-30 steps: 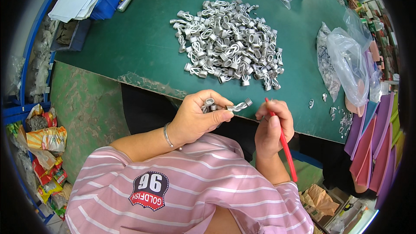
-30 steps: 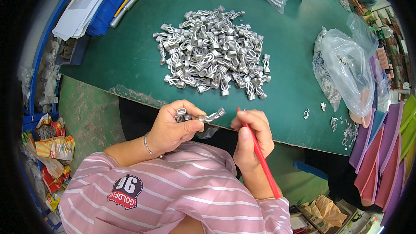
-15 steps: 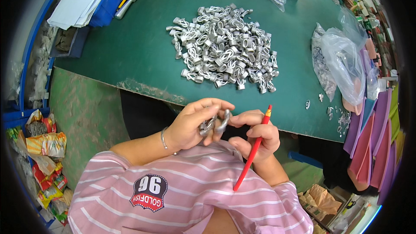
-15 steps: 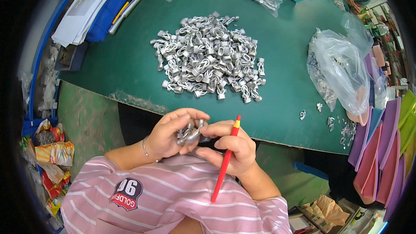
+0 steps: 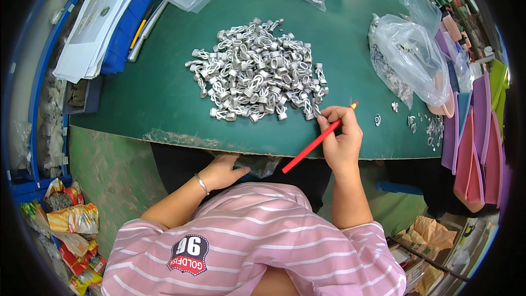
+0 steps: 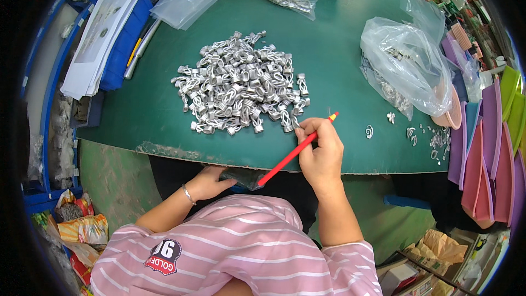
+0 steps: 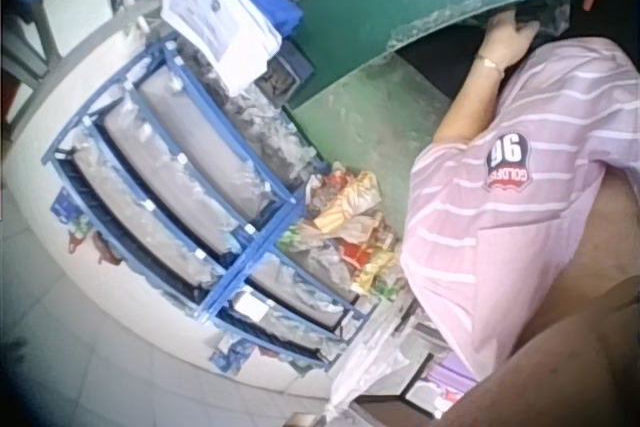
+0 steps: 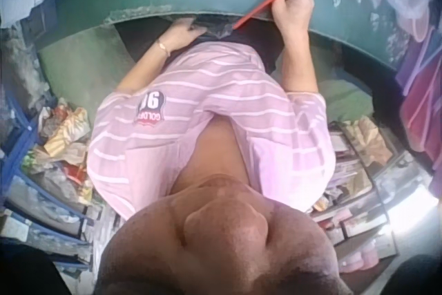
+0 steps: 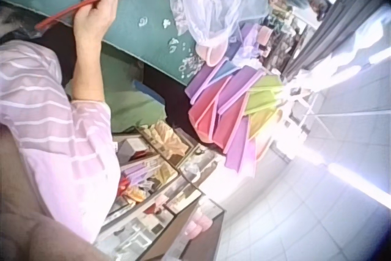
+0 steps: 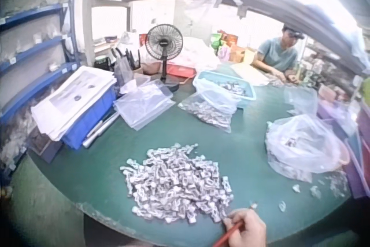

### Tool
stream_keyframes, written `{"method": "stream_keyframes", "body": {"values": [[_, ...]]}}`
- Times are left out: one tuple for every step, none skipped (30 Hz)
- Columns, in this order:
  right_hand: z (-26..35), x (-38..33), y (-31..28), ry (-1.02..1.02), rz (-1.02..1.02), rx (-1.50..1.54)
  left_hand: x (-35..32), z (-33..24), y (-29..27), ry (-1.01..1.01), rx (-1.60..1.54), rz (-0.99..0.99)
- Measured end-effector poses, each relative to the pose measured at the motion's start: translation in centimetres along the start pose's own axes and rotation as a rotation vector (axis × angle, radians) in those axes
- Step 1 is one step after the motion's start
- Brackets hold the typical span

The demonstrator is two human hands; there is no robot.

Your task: The person picks up small silver metallic parts one at a time from a large pile, using a red probing tool to check the interior hole of each part before placing it back on the table.

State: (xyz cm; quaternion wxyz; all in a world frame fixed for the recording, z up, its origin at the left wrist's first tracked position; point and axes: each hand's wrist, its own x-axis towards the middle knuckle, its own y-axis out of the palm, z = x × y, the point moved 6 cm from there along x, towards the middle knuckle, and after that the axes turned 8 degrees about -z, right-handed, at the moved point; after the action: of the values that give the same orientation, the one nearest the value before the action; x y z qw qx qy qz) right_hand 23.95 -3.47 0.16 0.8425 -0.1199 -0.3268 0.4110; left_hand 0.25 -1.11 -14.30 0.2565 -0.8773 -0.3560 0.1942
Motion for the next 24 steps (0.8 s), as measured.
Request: {"method": "stream_keyframes", "body": {"values": [[-0.6, -0.2, -0.2, 0.135, -0.014, 0.166, -0.1, -0.4, 0.2, -0.049, -0.115, 0.088], [-1.2, -0.7, -0.3, 0.269, -0.029, 0.334, 0.0, -2.4, -0.5, -0.099, -0.229, 0.177], [-1.7, -1.1, -0.2, 0.401, -0.039, 0.504, -0.2, -4.2, -1.0, -0.153, -0.344, 0.261], [-1.3, -1.0, -0.2, 0.426, 0.004, 0.626, -0.2, -5.7, -1.6, -0.058, -0.344, 0.285], [-1.0, -1.2, 0.0, 0.477, 0.036, 0.708, -0.2, -7.1, -2.2, -0.019, -0.382, 0.315], [-0.7, -1.5, 0.2, 0.529, 0.07, 0.788, -0.1, -8.6, -2.9, 0.021, -0.423, 0.346], [-0.5, -2.0, 0.6, 0.582, 0.105, 0.867, -0.1, -10.0, -3.4, 0.061, -0.463, 0.376], [0.0, -2.3, 1.0, 0.559, 0.121, 0.957, -0.1, -11.0, -3.8, -0.024, -0.661, 0.35], [0.4, -2.7, 1.3, 0.548, 0.164, 1.033, 0.3, -11.7, -4.0, -0.067, -0.894, 0.253], [1.0, -3.0, 1.6, 0.48, 0.2, 1.061, 1.1, -12.5, -4.2, 0.001, -1.03, 0.098], [1.4, -3.4, 2.0, 0.412, 0.234, 1.088, 1.7, -13.0, -4.7, 0.07, -1.158, -0.061], [1.7, -3.6, 2.2, 0.288, 0.27, 1.072, 2.0, -13.1, -4.9, 0.103, -1.126, -0.075], [1.9, -3.8, 2.3, 0.259, 0.257, 1.04, 2.2, -13.3, -5.3, 0.135, -1.094, -0.088], [2.0, -3.9, 2.3, 0.228, 0.245, 1.002, 2.4, -13.4, -5.5, 0.17, -1.067, -0.1], [2.2, -4.0, 2.2, 0.198, 0.232, 0.964, 2.3, -13.4, -5.6, 0.176, -1.057, -0.121], [2.4, -4.0, 2.1, 0.186, 0.183, 0.909, 2.1, -13.3, -5.7, 0.182, -1.047, -0.141], [2.6, -3.9, 1.9, 0.155, 0.152, 0.875, 2.0, -13.2, -5.9, 0.19, -1.035, -0.161], [2.7, -3.9, 1.6, 0.125, 0.121, 0.842, 1.9, -12.8, -5.9, 0.167, -1.028, -0.174], [2.8, -3.8, 1.4, 0.094, 0.09, 0.808, 1.8, -12.5, -5.7, 0.114, -1.066, -0.169], [3.1, -3.8, 1.2, 0.049, 0.068, 0.807, 1.8, -12.1, -5.5, 0.063, -1.104, -0.159], [3.3, -3.8, 1.3, 0.047, 0.055, 0.82, 1.8, -11.7, -5.3, 0.011, -1.14, -0.149], [3.6, -3.8, 1.3, 0.045, 0.041, 0.834, 1.8, -11.6, -5.2, 0.002, -1.121, -0.122], [4.0, -3.7, 1.3, 0.04, 0.029, 0.848, 1.8, -11.5, -5.0, -0.043, -1.161, -0.098], [4.3, -3.6, 1.3, 0.013, 0.026, 0.834, 1.8, -11.3, -4.7, -0.088, -1.201, -0.073]]}}
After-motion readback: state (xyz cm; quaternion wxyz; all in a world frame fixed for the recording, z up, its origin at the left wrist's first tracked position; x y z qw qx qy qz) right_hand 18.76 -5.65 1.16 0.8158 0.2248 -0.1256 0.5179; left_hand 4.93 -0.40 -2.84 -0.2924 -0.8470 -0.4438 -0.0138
